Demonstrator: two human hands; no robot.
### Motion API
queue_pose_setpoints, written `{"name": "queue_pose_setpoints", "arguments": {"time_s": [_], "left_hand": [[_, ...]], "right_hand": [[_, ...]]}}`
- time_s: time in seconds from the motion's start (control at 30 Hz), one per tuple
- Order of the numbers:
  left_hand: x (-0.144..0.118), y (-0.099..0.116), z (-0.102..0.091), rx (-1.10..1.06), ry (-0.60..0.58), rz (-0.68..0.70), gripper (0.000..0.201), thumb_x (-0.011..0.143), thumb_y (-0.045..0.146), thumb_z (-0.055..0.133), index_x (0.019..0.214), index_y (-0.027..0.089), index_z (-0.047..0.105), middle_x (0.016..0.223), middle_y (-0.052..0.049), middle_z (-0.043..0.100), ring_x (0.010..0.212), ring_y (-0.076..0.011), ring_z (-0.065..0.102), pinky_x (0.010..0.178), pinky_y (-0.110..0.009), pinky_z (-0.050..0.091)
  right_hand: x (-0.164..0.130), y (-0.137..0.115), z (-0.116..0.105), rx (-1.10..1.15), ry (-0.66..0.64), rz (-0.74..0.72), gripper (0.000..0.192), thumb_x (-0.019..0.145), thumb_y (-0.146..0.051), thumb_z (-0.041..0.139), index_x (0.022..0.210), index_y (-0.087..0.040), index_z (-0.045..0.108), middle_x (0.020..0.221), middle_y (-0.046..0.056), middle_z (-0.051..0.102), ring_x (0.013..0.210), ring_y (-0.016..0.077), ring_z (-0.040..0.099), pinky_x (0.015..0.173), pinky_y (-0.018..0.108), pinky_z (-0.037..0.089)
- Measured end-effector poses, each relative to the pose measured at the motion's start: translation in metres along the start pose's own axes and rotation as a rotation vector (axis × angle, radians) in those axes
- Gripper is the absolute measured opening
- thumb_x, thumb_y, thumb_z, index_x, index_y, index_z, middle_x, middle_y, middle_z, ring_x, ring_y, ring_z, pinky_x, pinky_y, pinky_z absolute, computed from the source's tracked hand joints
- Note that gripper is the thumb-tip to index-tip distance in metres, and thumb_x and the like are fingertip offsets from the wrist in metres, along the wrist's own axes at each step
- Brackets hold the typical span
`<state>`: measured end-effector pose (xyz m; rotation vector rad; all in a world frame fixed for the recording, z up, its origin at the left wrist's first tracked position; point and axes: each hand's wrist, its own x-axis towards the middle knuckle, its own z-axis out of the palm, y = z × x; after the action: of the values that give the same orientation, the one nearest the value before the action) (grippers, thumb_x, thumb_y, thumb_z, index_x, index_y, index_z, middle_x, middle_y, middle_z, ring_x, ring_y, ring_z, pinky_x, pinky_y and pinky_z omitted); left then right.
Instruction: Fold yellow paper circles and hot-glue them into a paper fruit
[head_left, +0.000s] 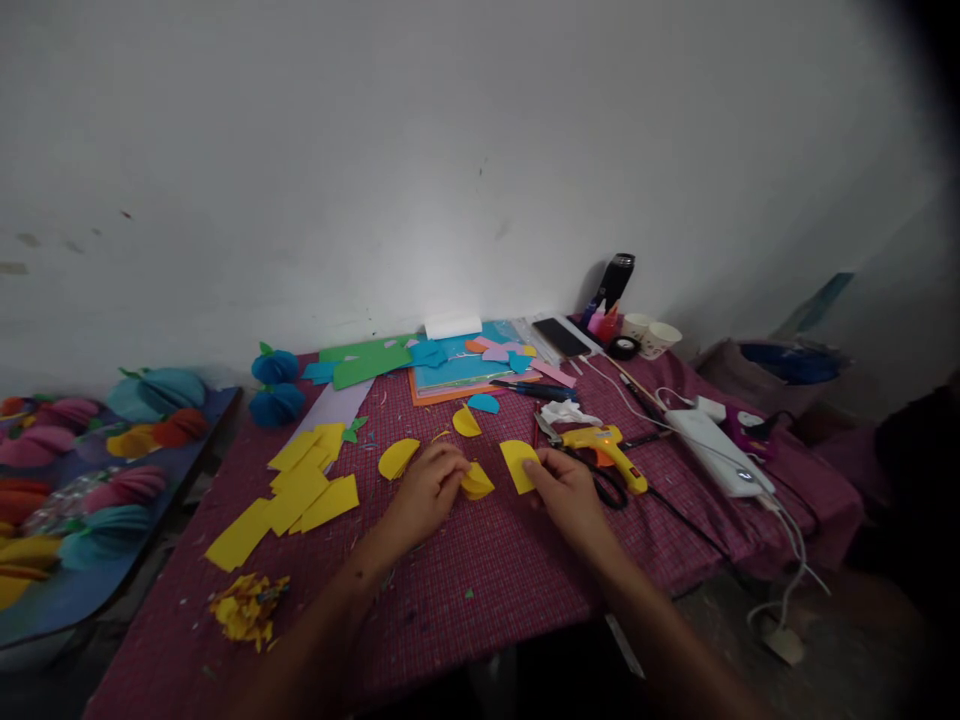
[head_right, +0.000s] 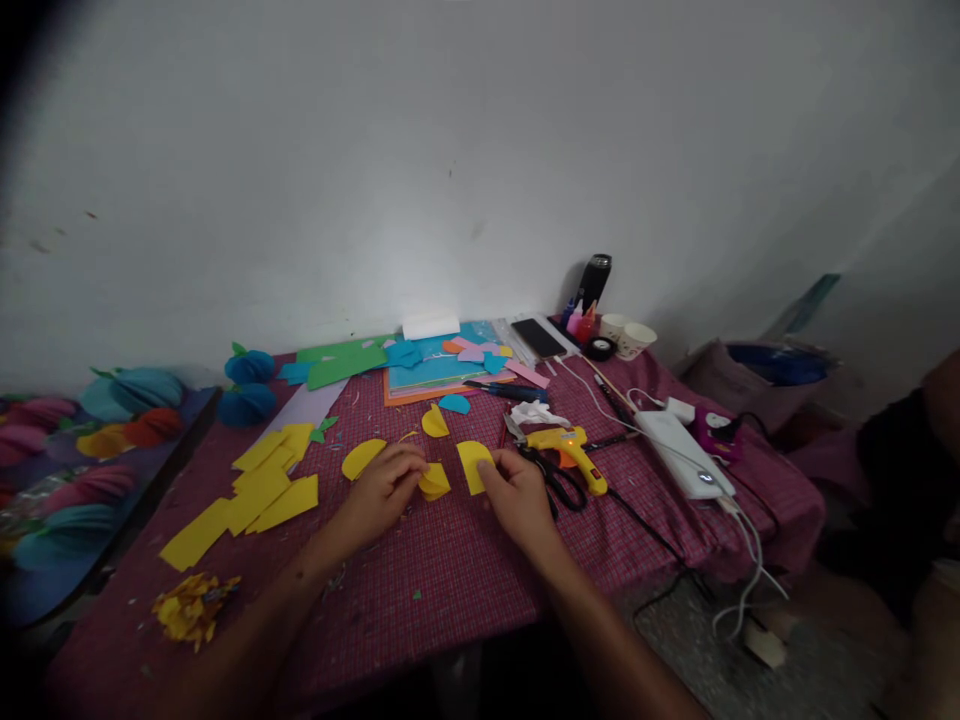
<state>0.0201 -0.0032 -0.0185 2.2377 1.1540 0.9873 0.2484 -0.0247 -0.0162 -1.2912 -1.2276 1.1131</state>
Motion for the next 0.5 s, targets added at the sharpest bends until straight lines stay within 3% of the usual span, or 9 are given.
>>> {"name": "queue_pose_setpoints", "arguments": {"time_s": [0.17,0.4,0.5], "left_hand": [[0.001,0.0043,0.0009,-0.053,0.018,-0.03,0.018,0.093,0.015,0.051,0.09,0.02,0.068,0.103,-0.006,0.068,0.101,-0.0183,0.062,0.091,-0.035,0.051],[0.0,0.0063,0.003,-0.063,0.032,-0.029,0.021,0.085,0.007,0.054,0.086,0.019,0.07,0.103,-0.005,0.068,0.097,-0.0173,0.064,0.087,-0.033,0.052],[-0.0001,0.0076,0.0032,-0.056,0.055,-0.045,0.021,0.082,0.006,0.055,0.084,0.019,0.071,0.104,-0.006,0.068,0.098,-0.0177,0.064,0.088,-0.034,0.052]], "right_hand": [[-0.004,0.0007,-0.0028,-0.031,-0.014,0.008,0.028,0.086,-0.046,0.059,0.076,-0.02,0.06,0.06,-0.003,0.054,0.046,0.0121,0.045,0.044,0.025,0.034],[-0.0016,0.001,-0.0007,-0.598,0.018,-0.237,0.028,0.09,-0.032,0.051,0.067,-0.019,0.06,0.063,0.001,0.06,0.06,0.0148,0.053,0.06,0.027,0.036],[-0.001,-0.0006,0.0046,-0.598,-0.002,-0.242,0.028,0.091,-0.033,0.05,0.069,-0.019,0.063,0.064,0.001,0.062,0.061,0.0151,0.054,0.06,0.027,0.036]]}}
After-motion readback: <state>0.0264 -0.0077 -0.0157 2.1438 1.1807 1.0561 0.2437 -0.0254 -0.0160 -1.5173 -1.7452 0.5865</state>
